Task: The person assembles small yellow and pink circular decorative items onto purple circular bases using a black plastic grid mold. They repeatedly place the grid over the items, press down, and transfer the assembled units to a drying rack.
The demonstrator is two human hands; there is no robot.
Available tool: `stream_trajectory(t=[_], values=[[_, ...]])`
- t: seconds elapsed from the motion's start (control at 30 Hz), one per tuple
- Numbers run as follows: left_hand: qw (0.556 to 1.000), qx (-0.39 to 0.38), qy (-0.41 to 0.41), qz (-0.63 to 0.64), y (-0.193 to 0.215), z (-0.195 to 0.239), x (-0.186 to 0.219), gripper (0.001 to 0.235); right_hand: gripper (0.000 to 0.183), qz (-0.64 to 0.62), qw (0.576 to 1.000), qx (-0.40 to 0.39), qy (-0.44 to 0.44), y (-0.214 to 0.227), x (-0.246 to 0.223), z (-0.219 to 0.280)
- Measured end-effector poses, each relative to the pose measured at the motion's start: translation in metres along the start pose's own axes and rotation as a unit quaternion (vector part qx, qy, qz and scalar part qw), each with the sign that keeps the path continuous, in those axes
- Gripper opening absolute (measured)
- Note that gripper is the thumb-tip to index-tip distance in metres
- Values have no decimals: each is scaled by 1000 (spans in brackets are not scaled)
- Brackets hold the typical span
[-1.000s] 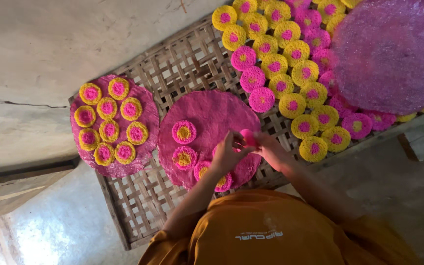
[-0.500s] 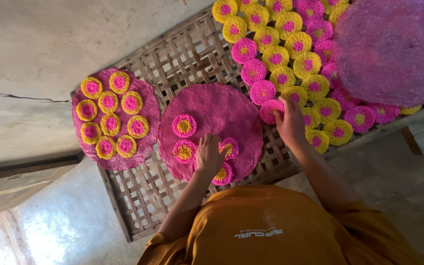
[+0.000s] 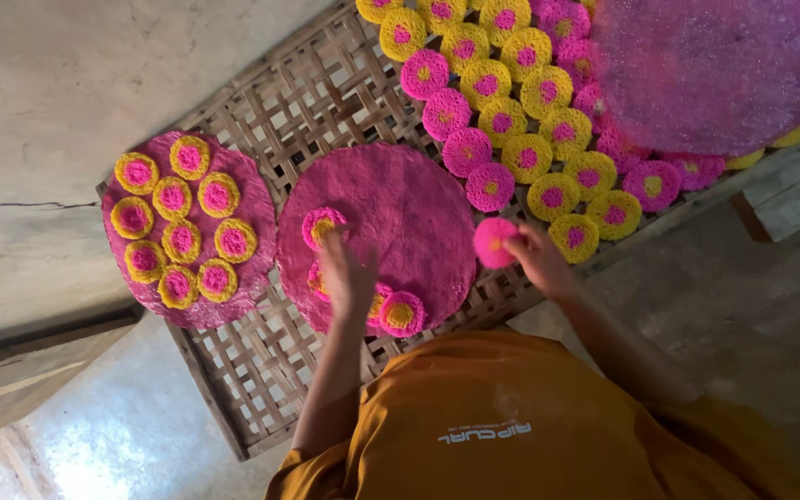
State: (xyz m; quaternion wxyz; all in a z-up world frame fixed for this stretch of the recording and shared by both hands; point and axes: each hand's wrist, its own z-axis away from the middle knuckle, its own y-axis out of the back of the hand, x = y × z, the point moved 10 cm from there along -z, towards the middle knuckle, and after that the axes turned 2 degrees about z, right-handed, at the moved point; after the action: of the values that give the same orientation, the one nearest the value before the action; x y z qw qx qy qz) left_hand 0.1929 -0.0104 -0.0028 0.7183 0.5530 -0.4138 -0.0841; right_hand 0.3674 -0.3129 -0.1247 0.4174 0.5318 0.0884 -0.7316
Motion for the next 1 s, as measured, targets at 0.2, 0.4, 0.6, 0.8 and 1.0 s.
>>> stream_trajectory(t=[0.2, 0.4, 0.6, 0.8, 1.0], values=[[992, 7, 110, -60, 16, -38, -96, 64, 36, 196, 939, 198, 201, 37, -67, 17], [997, 18, 64, 49, 25, -56, -99, 49, 35, 317, 856, 326, 247, 42, -115, 40], [972, -113, -41, 200, -12, -40, -3, 42, 36, 15, 984, 163, 71, -5, -90, 38], [896, -307, -240, 212, -49, 81, 104, 52, 41, -404, 912, 32, -65, -73, -22, 60], [919, -269, -245, -154, -42, 84, 31, 63, 31, -88, 972, 214, 44, 8, 40, 71]])
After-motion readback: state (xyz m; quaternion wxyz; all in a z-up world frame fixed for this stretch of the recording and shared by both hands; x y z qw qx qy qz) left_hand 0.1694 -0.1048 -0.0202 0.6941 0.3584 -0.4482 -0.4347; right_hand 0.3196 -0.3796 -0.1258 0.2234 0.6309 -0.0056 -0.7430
